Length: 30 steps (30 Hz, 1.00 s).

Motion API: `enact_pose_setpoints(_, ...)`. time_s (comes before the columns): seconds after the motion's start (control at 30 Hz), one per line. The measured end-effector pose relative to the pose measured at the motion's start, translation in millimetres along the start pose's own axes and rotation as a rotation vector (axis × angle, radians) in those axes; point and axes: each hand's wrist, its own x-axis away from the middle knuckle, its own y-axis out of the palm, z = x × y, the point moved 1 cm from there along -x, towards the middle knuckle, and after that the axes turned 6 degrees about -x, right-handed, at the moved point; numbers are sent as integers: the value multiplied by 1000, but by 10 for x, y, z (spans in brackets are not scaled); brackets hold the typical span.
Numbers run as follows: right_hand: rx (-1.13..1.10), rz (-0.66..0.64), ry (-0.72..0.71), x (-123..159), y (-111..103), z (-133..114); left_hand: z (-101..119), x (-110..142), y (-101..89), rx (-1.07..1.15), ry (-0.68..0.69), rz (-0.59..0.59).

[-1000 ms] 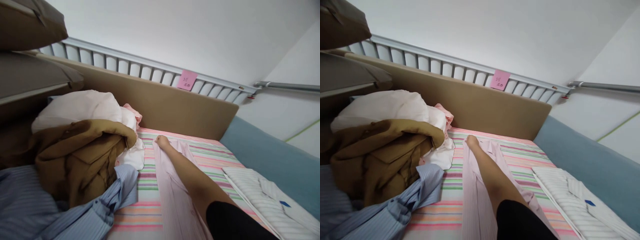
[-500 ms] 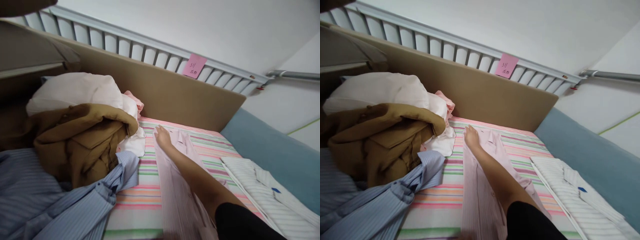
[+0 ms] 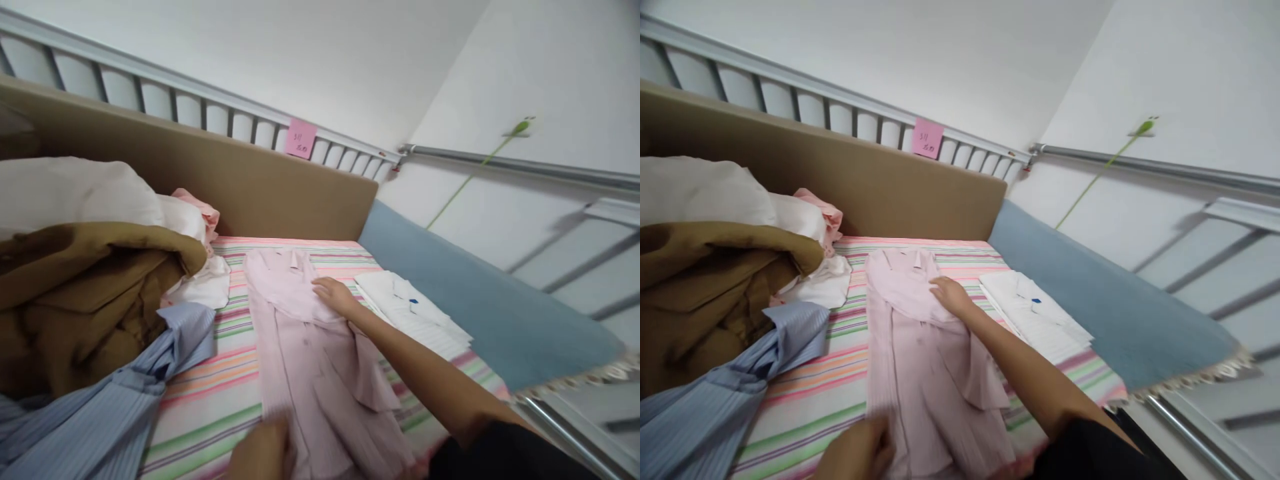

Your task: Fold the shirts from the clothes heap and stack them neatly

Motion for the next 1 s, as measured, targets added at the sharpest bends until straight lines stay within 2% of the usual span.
enact_pose_setpoints(0.07, -8, 32, 107, 595, -288, 345, 26, -33, 14, 37, 46, 98)
enact_pose_setpoints(0.13, -78, 64, 210, 1148, -441, 575, 60, -64, 66, 101, 136, 212)
enact_pose_setpoints(0.23, -163, 113, 356, 1749, -431, 652, 112, -104, 203, 109, 226, 255)
enact_pose_setpoints(0.3, -211, 140, 457, 1947, -317, 571, 137, -126, 291, 57, 223, 226)
enact_pose_setpoints(0.43, -231, 195, 554, 1931, -34, 357, 149, -159, 364, 7, 197, 217)
enact_pose_setpoints(0.53, -163, 204, 630, 1758, 37, 336, 123, -179, 368, 30, 203, 224)
enact_pose_setpoints(0.6, -140, 221, 651, 1637, -63, 378, 94, -193, 378, 53, 212, 227)
enact_pose_setpoints(0.7, -130, 278, 614, 1454, -436, 376, 49, -223, 405, 92, 238, 234)
enact_pose_setpoints(0.77, -111, 341, 531, 1339, -743, 238, 23, -250, 413, 146, 261, 229)
enact_pose_setpoints(0.87, -117, 433, 262, 1244, -1024, -198, -3, -284, 385, 315, 287, 240)
enact_pose_setpoints(0.93, -130, 434, 60, 1274, -967, -537, -17, -298, 343, 490, 275, 267)
enact_pose_setpoints(1.0, -121, 367, -89, 1381, -706, -807, -30, -307, 302, 700, 216, 255)
